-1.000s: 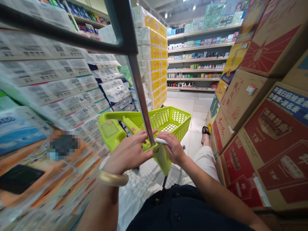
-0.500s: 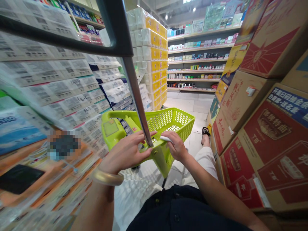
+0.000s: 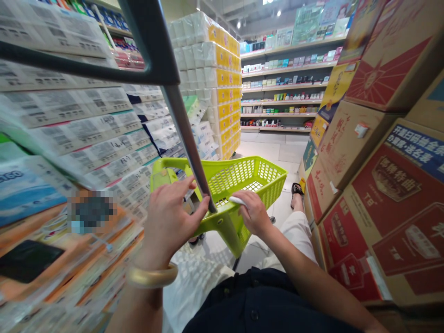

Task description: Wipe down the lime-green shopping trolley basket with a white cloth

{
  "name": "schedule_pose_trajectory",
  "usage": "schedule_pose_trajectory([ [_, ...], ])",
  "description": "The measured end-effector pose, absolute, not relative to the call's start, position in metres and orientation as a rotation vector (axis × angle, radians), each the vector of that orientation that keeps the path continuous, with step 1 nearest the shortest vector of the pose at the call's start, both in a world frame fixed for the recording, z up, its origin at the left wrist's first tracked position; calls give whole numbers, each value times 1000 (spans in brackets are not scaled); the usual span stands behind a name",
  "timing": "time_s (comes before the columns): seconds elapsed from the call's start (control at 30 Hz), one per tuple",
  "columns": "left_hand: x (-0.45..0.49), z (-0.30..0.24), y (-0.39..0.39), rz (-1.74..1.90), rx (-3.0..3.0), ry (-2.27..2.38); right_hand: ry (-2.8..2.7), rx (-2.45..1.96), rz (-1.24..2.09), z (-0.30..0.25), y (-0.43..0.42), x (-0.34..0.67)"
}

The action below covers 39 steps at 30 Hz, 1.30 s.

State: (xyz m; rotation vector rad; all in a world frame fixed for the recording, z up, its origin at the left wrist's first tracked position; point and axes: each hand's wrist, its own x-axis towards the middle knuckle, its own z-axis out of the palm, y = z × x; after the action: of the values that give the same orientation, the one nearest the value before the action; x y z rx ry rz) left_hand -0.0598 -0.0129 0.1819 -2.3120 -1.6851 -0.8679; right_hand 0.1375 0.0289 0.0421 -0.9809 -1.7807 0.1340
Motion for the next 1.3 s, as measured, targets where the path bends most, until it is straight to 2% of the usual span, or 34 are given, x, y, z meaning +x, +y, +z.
schedule_pose_trajectory([
  [0.2,-31,172,-15,-1264,-2329,-1801,-1900,-781,150,54,14,118],
  [0.3,-27,165,-9,-1388,-2363,-1855,-1879,-831,156,45,23,131],
  [0.43,-32,160,-5,-1328,-2408,-1951,-1775,-968,139,33,33,143],
  [0.67,-40,157,-3,-1310,-2435,-1966,-1884,-834,152,44,24,127],
  [0.87,-42,159,-4,-1273,-2396,-1966,-1776,-1042,105,35,33,138],
  [1.07,-40,161,-6,-1242,-2357,-1997,-1906,-868,132,40,28,129],
  [1.3,-40,160,-3,-1242,-2327,-2015,-1784,-1031,99,33,35,139],
])
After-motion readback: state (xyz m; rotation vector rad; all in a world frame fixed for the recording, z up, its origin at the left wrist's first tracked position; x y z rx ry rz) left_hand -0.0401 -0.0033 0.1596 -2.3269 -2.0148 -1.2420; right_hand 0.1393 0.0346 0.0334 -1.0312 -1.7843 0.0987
